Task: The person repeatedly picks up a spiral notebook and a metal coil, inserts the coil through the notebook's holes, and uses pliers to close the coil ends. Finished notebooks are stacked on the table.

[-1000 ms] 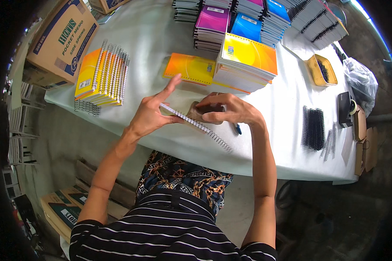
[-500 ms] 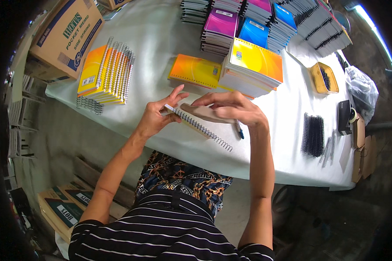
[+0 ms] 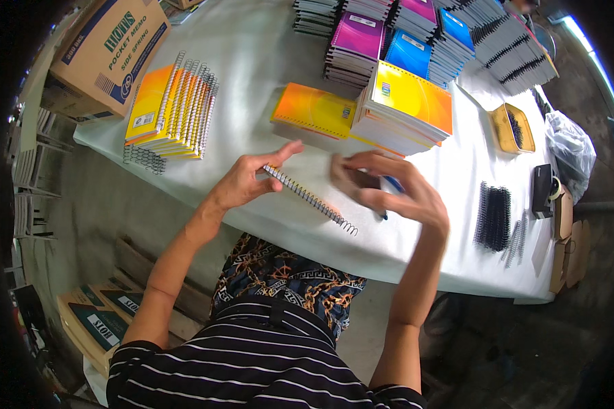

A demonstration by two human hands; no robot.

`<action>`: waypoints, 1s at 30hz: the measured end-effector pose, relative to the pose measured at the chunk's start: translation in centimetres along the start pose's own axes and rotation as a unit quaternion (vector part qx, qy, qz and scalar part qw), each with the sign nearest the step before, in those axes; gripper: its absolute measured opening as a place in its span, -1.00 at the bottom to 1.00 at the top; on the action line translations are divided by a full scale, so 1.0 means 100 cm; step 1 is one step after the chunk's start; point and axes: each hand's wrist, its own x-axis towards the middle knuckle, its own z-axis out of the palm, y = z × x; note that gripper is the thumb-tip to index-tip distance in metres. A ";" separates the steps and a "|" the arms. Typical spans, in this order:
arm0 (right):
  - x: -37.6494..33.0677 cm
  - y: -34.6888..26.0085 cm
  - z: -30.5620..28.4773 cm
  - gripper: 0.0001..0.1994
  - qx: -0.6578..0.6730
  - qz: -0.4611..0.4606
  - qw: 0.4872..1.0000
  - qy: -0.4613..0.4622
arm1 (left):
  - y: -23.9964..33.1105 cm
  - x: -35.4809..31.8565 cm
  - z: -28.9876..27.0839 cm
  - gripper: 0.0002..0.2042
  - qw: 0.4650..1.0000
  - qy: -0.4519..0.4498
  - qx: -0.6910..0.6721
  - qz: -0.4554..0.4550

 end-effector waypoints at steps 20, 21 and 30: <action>-0.047 0.028 0.096 -0.56 -0.253 0.066 0.857 0.444 | 0.022 0.000 0.022 -0.44 0.996 0.034 0.080 -0.003; -0.045 0.007 0.105 -0.55 -0.235 0.037 0.881 0.410 | 0.032 -0.003 0.023 -0.44 0.993 0.045 0.111 -0.009; -0.025 -0.052 0.130 -0.48 -0.279 -0.067 0.904 0.318 | 0.081 -0.001 0.039 -0.37 0.890 0.184 0.402 0.108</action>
